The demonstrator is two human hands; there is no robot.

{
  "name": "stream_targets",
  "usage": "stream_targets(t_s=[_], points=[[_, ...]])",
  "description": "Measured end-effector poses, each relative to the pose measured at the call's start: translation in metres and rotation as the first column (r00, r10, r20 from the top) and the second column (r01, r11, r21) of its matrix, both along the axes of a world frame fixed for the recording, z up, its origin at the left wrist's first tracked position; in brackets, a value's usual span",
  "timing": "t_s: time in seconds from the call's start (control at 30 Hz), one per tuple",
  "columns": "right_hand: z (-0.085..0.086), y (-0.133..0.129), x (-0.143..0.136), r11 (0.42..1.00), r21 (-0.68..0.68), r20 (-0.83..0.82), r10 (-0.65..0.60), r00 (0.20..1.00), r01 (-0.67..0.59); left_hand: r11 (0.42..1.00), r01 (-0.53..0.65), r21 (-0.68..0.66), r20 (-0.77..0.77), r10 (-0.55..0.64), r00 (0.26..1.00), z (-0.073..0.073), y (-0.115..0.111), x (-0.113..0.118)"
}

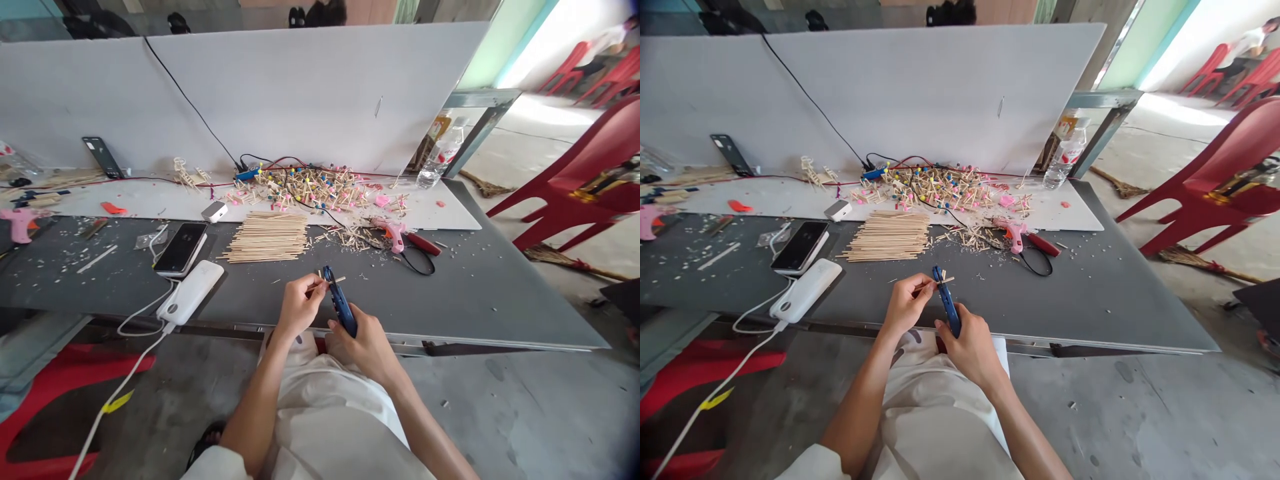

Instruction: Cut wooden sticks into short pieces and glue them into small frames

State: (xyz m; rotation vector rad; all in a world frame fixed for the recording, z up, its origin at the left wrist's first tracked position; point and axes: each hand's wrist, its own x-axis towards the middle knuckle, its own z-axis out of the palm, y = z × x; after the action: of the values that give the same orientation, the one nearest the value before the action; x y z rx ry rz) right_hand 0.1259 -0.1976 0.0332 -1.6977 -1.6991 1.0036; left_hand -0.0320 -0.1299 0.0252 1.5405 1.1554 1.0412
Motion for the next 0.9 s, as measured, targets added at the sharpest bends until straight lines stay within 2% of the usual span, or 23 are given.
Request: stream_targets(t_s=[0.27, 0.67, 0.9], points=[[-0.0004, -0.0003, 0.0020, 0.999, -0.022, 0.011, 0.027, 1.000, -0.027, 1.000, -0.024, 0.017, -0.063, 0.025, 0.998, 0.0012, -0.0018, 0.0009], [-0.0027, 0.0002, 0.0054, 1.000, -0.023, 0.057, 0.020, 0.998, -0.019, 1.000, -0.018, 0.006, -0.049, 0.019, 0.999, 0.0001, -0.0021, 0.0046], [-0.0062, 0.0066, 0.0058, 0.997, -0.077, 0.118, -0.001, 0.993, 0.010, 0.999, -0.003, -0.046, -0.038, 0.001, 0.999, -0.0075, 0.0055, 0.0051]])
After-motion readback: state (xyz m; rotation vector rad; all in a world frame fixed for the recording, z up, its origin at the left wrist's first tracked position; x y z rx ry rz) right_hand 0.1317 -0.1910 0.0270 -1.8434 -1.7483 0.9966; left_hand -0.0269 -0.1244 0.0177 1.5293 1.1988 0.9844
